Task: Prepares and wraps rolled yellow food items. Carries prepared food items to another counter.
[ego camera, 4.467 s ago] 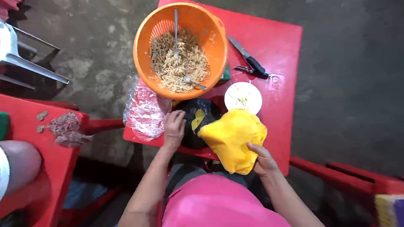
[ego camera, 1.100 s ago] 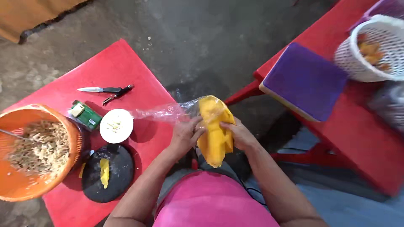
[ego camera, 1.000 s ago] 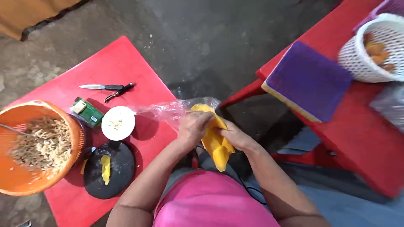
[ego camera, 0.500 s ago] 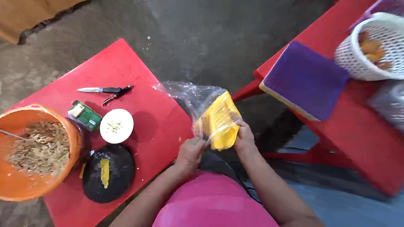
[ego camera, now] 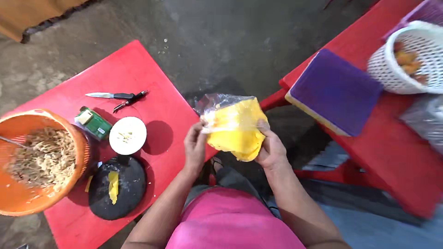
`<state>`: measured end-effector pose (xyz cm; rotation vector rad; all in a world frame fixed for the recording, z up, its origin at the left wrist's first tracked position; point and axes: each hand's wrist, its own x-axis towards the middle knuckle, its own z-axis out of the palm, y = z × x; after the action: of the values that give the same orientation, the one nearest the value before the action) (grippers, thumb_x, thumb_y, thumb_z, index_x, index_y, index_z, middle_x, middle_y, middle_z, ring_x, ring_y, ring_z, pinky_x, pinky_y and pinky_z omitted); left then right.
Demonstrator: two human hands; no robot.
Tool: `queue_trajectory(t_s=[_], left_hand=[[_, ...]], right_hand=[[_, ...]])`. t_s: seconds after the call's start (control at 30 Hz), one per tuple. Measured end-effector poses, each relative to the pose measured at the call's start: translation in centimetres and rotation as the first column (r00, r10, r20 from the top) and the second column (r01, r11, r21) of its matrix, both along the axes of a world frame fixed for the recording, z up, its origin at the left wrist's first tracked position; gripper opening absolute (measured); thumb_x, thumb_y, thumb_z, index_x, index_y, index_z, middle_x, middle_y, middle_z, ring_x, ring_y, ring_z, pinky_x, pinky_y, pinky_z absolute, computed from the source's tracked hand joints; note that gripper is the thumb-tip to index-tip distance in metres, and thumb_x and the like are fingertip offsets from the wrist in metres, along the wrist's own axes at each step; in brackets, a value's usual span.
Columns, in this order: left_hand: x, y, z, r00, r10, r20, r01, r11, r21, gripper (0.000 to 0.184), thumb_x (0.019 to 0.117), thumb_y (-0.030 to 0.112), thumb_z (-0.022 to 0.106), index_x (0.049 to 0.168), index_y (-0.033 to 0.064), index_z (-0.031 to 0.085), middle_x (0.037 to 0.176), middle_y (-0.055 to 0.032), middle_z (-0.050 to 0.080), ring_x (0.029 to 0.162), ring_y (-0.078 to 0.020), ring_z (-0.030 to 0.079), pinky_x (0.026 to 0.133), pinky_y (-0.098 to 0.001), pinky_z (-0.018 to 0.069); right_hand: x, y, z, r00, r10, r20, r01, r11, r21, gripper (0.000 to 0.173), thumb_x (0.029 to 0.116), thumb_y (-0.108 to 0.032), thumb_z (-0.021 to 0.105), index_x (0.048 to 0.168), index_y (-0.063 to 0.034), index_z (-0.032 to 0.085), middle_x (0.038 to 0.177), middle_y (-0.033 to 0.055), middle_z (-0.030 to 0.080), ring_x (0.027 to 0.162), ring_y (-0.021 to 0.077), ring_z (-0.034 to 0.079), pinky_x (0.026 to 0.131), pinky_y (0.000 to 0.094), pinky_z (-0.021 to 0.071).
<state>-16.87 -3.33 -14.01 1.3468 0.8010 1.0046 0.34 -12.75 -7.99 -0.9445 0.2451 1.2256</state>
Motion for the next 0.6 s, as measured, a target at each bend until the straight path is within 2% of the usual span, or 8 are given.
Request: queue_trajectory(t_s=[0.07, 0.13, 0.23, 0.3, 0.37, 0.43, 0.53, 0.6], left_hand=[[0.1, 1.2, 1.3, 0.976, 0.089, 0.197, -0.029, 0.958, -0.286, 0.015, 0.1031, 0.01, 0.05, 0.107, 0.0121, 0.064, 0.098, 0.0026, 0.07, 0.09, -0.0083, 0.068, 0.083, -0.0321, 0.0585], [-0.2, 2.1, 1.8, 0.954, 0.117, 0.276, -0.018, 0.942, -0.335, 0.015, 0.105, 0.011, 0.048, 0.104, 0.0177, 0.062, 0.084, 0.0058, 0.067, 0.077, -0.0049, 0.064, 0.074, -0.0258, 0.0568], [-0.8, 2.9, 1.2, 0.976, 0.073, 0.205, -0.035, 0.983, -0.183, 0.01, 0.1047, 0.015, 0.053, 0.105, 0.0173, 0.063, 0.085, 0.0061, 0.067, 0.078, -0.0038, 0.063, 0.076, -0.0236, 0.0545], [-1.4, 3.0, 0.0, 0.999, 0.024, -0.036, -0.023, 1.0, 0.005, 0.011, 0.1045, 0.012, 0.052, 0.11, 0.008, 0.06, 0.091, 0.0021, 0.065, 0.081, -0.0058, 0.062, 0.078, -0.0271, 0.054], [-1.6, 2.3, -0.9, 0.987, -0.056, -0.151, 0.071, 0.993, 0.095, 0.014, 0.1036, 0.008, 0.053, 0.11, -0.0003, 0.061, 0.102, -0.0043, 0.065, 0.091, -0.0096, 0.064, 0.083, -0.031, 0.056], [-1.4, 1.0, -1.2, 0.988, -0.152, -0.037, 0.152, 0.988, 0.021, 0.015, 0.1037, 0.007, 0.051, 0.11, 0.0018, 0.063, 0.108, -0.0024, 0.067, 0.098, -0.0093, 0.065, 0.089, -0.0321, 0.0565], [-0.5, -0.4, -0.5, 0.948, -0.127, 0.291, 0.217, 0.929, -0.299, 0.013, 0.1035, 0.008, 0.046, 0.105, 0.009, 0.059, 0.094, -0.0011, 0.069, 0.088, -0.0111, 0.067, 0.086, -0.0349, 0.0571], [0.0, -0.6, 0.5, 0.934, -0.058, 0.352, 0.213, 0.883, -0.419, 0.015, 0.1037, 0.01, 0.043, 0.104, 0.0116, 0.058, 0.088, -0.0013, 0.068, 0.082, -0.0116, 0.068, 0.081, -0.034, 0.0587]], right_hand=[[0.3, 0.1, -0.4, 0.999, 0.018, 0.044, -0.017, 1.0, -0.02, 0.035, 0.1112, -0.035, 0.035, 0.125, -0.0138, 0.059, 0.103, 0.008, 0.073, 0.094, 0.0195, 0.074, 0.081, 0.0416, 0.0637], [0.7, -0.1, -1.7, 0.998, -0.002, 0.069, -0.003, 0.998, 0.07, 0.036, 0.1109, -0.029, 0.034, 0.119, -0.0114, 0.064, 0.099, 0.0083, 0.074, 0.09, 0.0169, 0.074, 0.079, 0.0378, 0.0638], [1.2, -0.5, -3.1, 0.992, -0.034, 0.124, 0.015, 0.989, 0.146, 0.043, 0.1116, -0.029, 0.027, 0.12, -0.01, 0.065, 0.099, 0.0083, 0.074, 0.089, 0.015, 0.073, 0.078, 0.0349, 0.0635], [1.3, -0.5, -3.1, 0.983, -0.087, 0.16, 0.065, 0.988, 0.138, 0.043, 0.1118, -0.031, 0.028, 0.12, -0.0111, 0.065, 0.1, 0.0064, 0.074, 0.09, 0.014, 0.073, 0.078, 0.0347, 0.063], [1.3, 0.0, -2.7, 0.971, -0.165, 0.172, 0.148, 0.983, 0.109, 0.04, 0.1113, -0.032, 0.03, 0.114, -0.0122, 0.065, 0.095, 0.0049, 0.074, 0.085, 0.0134, 0.073, 0.073, 0.0342, 0.0637], [1.3, 0.3, -2.9, 0.955, -0.245, 0.167, 0.226, 0.966, 0.124, 0.037, 0.1114, -0.03, 0.031, 0.115, -0.0119, 0.064, 0.096, 0.005, 0.073, 0.088, 0.0139, 0.073, 0.077, 0.0351, 0.0632], [0.9, 0.7, -3.2, 0.958, -0.272, 0.097, 0.263, 0.96, 0.093, 0.035, 0.1109, -0.031, 0.034, 0.117, -0.0119, 0.063, 0.098, 0.0064, 0.073, 0.089, 0.0159, 0.073, 0.077, 0.0372, 0.0633], [0.4, 1.0, -2.9, 0.967, -0.235, 0.094, 0.234, 0.972, 0.024, 0.034, 0.1107, -0.032, 0.034, 0.116, -0.0122, 0.061, 0.096, 0.0065, 0.073, 0.086, 0.0162, 0.073, 0.073, 0.0375, 0.0635]])
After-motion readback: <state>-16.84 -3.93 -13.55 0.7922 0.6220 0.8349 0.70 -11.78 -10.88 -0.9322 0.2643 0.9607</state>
